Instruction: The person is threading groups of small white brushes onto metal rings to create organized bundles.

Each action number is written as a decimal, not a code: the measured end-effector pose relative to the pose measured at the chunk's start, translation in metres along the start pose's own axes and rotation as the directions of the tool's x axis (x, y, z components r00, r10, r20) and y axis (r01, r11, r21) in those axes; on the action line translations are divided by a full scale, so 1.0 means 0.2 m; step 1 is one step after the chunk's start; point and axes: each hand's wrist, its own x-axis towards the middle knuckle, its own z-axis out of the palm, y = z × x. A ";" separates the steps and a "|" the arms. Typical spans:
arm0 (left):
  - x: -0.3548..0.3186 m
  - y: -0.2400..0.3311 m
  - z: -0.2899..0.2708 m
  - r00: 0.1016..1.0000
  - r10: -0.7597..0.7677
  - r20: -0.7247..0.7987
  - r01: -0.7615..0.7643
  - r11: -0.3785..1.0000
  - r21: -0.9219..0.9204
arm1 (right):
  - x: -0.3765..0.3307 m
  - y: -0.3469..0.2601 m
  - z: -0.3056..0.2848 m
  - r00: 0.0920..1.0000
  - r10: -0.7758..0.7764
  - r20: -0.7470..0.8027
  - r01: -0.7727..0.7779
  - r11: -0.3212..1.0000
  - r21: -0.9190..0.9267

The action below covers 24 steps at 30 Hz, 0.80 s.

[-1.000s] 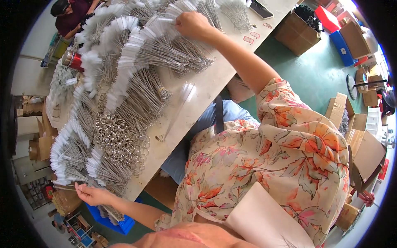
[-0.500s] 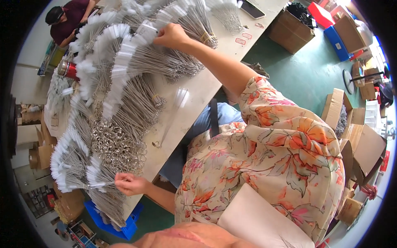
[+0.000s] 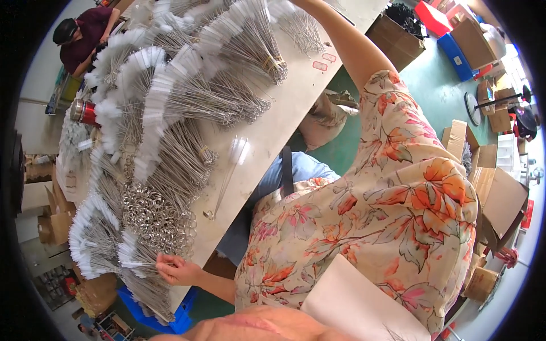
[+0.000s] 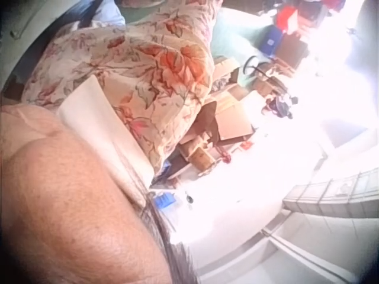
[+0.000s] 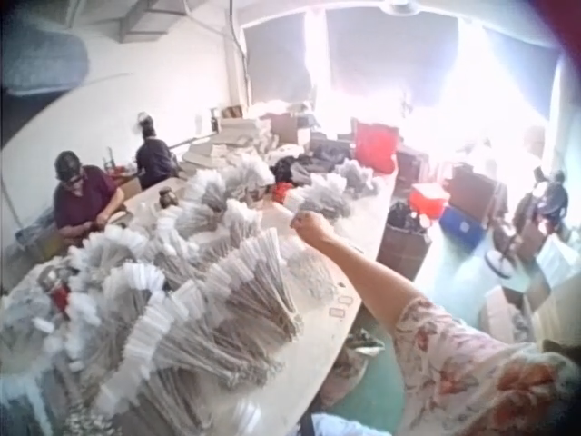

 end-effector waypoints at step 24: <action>0.00 0.18 0.65 0.697 0.454 0.555 -0.440 0.882 -0.168 | -1.04 -0.95 0.14 0.611 -0.792 0.011 0.164 0.140 0.976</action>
